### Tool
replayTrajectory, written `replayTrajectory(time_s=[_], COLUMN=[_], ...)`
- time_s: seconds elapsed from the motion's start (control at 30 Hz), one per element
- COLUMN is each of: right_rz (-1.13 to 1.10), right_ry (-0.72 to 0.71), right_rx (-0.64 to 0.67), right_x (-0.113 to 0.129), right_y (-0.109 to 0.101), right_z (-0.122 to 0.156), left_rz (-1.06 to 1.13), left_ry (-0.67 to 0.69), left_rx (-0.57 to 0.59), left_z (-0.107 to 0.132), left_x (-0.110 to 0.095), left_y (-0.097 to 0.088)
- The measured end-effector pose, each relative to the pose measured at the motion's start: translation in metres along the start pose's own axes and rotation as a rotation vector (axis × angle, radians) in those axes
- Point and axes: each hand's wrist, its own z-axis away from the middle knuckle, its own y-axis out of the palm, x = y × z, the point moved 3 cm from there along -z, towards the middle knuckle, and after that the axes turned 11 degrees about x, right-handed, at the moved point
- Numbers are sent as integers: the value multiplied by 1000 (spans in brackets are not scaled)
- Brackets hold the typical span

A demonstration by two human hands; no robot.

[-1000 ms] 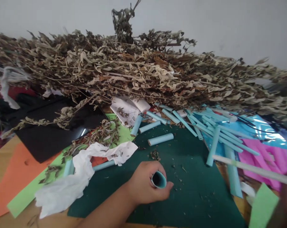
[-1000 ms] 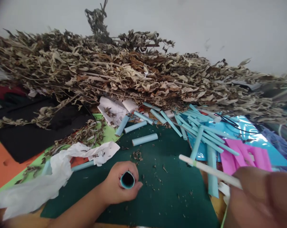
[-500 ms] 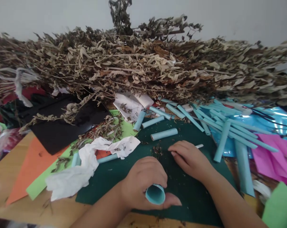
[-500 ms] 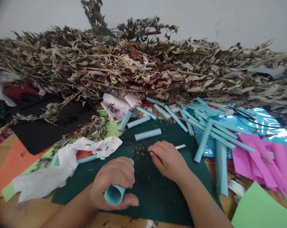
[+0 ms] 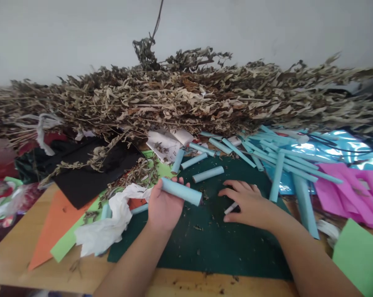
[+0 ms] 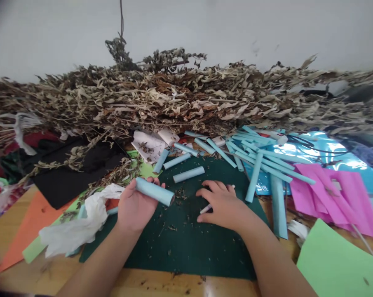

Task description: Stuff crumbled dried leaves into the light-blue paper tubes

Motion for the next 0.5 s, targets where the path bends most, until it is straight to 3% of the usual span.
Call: replayTrajectory(time_s=[0.13,0.23,0.4,0.43,0.5], right_rz=[-44,-178,-318,-352,-414], right_ry=[-145,-291,-433,-454,-488], right_rx=[-207,-291,-500,-546,-611], right_x=[30,53,67,67,65], right_y=[-3,0,0,-2,-7], right_z=[-4,-9,-5,-2,2], left_rz=[14,-26,-229,-331,-616], left_ry=[-6,-39,-157,-125,85], left_rx=[-35,-81,-65,-54,33], left_z=[0,4,10,11,11], left_x=[3,15,33,31,18], left_y=[-2,0,-1,-3,-2])
